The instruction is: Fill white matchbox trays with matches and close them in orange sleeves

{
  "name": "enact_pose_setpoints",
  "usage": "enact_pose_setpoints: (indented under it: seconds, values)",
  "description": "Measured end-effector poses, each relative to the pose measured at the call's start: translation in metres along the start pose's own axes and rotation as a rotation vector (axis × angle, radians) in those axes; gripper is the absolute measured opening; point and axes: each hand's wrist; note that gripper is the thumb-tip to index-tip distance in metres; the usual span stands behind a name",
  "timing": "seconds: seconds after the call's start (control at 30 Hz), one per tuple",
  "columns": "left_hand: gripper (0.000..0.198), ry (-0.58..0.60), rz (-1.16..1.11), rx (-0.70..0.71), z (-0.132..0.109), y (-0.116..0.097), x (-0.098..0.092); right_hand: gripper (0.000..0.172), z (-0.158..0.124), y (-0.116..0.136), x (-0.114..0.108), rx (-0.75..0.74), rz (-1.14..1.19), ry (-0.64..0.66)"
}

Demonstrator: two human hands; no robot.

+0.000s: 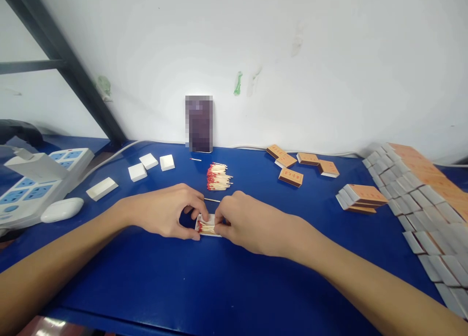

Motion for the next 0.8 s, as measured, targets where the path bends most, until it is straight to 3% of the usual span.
enact_pose_setpoints:
  seconds: [0.23,0.33,0.6,0.8]
  values:
    - [0.021,0.002,-0.015,0.008,0.001,0.001,-0.001,0.033,0.002,0.005,0.007,0.062,-0.049,0.026]
    - [0.018,0.011,0.001,0.008,0.001,0.001,-0.002,0.035,-0.001,0.006,0.006,0.019,-0.119,0.013]
    - [0.02,-0.014,0.059,0.002,0.0,0.0,-0.002,0.021,-0.005,-0.01,-0.006,-0.088,0.004,0.0]
    - [0.017,-0.02,0.087,0.008,0.002,-0.002,-0.001,0.017,0.0,-0.011,-0.002,-0.138,0.028,0.031]
Point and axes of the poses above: each hand's wrist, its own z-axis towards the middle knuckle, its own x-axis out of the palm, y = z × x, and after that the axes turned 4 degrees about z, right-handed
